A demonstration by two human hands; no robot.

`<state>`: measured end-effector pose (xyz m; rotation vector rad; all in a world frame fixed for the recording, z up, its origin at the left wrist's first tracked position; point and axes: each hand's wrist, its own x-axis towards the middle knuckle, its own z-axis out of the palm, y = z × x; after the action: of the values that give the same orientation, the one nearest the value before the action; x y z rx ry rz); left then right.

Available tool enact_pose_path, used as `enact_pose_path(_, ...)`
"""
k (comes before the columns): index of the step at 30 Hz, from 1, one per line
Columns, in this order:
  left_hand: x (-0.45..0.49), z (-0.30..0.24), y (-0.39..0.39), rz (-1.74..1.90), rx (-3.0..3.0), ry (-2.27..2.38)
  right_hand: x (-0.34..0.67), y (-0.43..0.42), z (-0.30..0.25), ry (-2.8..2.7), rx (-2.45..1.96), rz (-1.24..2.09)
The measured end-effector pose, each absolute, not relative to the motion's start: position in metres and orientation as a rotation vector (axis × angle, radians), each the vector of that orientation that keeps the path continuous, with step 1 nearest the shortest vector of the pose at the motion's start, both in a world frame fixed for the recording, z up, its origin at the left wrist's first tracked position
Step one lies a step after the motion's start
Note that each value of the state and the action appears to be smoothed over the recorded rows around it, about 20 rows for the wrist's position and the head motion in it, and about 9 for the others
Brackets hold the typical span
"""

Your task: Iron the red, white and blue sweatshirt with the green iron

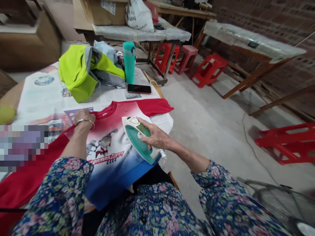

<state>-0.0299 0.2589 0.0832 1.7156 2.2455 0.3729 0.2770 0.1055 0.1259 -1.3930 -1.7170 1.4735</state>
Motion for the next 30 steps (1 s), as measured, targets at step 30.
enact_pose_path(30,0.011,0.035,0.21,0.508,2.191,1.877,0.253,0.126,0.132,-1.748,-1.503,1.492)
